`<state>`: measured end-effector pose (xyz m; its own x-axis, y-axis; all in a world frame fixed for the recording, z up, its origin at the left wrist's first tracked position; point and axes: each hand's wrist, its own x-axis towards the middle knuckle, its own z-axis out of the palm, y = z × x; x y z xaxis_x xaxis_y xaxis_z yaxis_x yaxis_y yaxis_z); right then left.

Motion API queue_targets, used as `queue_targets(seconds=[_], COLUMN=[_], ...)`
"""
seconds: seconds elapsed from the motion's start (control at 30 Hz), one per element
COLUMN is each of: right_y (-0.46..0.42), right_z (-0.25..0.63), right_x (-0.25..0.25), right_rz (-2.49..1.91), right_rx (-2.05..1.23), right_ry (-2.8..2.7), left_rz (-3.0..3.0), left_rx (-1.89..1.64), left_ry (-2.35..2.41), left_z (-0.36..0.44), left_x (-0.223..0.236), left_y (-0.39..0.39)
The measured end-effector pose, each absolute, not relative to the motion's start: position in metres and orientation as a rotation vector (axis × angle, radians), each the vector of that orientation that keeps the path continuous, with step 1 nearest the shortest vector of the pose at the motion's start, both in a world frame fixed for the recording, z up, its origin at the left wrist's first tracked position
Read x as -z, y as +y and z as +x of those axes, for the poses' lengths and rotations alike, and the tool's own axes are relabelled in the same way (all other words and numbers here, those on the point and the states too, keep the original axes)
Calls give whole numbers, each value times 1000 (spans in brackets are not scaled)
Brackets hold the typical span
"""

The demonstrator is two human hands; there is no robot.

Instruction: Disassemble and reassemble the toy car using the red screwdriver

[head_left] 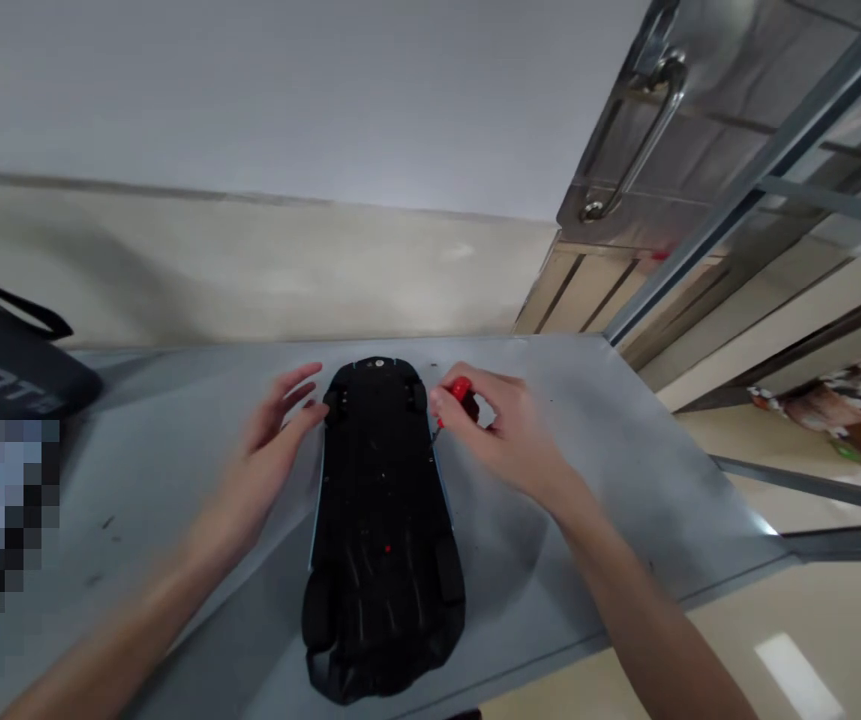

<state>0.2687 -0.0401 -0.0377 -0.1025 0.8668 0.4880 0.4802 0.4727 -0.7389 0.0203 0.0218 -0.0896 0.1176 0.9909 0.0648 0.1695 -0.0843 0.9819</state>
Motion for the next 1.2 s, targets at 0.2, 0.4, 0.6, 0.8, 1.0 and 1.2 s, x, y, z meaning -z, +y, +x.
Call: queue_targets(seconds=[0.2,0.4,0.6,0.8,1.0,1.2], right_y=[-43,-44,-45,-48,-49,-49], right_z=[266,266,266,266,265,263], right_x=[39,39,38,38,37,39], right_rz=[-1169,-1176,-1168,-1178,-1187,-1197], right_rx=[-388,-381,-341,-284,-288,-265], right_ry=[-1790,-1821,-1878,-1904,-1899,-1906], left_rz=[1189,1264,1328,1332,1318,1324], left_rx=[-1127,-971,-886,-880,-875,-869], left_ry=[1165,1062,1091,1089,1071,1065], left_z=[38,33,24,23,21,23], left_x=[92,94,99,101,105,104], left_y=[22,23,20,20,21,21])
